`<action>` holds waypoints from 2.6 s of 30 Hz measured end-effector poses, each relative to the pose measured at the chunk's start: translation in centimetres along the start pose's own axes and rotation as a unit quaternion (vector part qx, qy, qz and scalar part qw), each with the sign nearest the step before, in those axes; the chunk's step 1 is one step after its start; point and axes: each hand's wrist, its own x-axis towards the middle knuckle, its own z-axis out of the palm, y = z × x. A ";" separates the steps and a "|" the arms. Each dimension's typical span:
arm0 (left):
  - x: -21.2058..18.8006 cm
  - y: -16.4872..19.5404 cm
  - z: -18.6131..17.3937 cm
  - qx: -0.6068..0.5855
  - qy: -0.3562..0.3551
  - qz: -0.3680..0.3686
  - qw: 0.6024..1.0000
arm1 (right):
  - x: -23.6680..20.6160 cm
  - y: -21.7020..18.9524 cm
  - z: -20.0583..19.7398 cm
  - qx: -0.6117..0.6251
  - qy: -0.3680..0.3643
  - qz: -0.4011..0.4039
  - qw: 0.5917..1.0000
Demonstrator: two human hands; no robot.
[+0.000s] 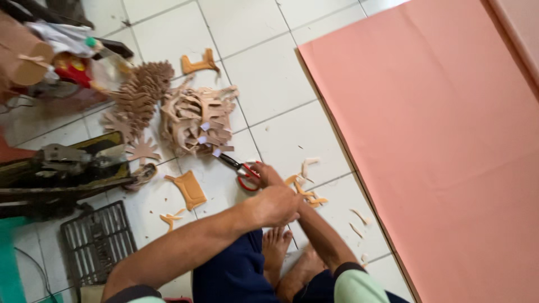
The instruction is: The person sits on the workshop floor with a pile of shoe upper components and uses red-handled scissors to trim excess material from the edges of each piece. They pick up one component at a time, cut off small scraps, drop the trimmings aside, and place the finished piece on a growing pile.
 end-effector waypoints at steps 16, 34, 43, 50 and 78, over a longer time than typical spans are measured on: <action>-3.5 -1.6 10.2 0.102 -0.079 0.000 0.992 | -8.6 5.3 6.1 -0.165 0.047 0.009 0.985; -14.6 7.5 5.2 0.231 0.259 -0.062 0.936 | -18.8 -2.8 -6.4 -0.183 0.322 -0.005 0.929; -11.6 -2.5 7.5 0.210 0.290 -0.158 0.920 | -19.6 -1.3 2.3 -0.057 0.300 0.155 0.939; -3.1 -13.8 -0.4 0.093 0.291 -0.199 0.931 | -18.7 0.6 4.2 -0.031 0.255 0.339 0.905; -11.3 -22.8 3.4 -0.224 0.480 -0.400 0.748 | -16.3 3.7 7.4 -0.042 0.371 0.210 0.904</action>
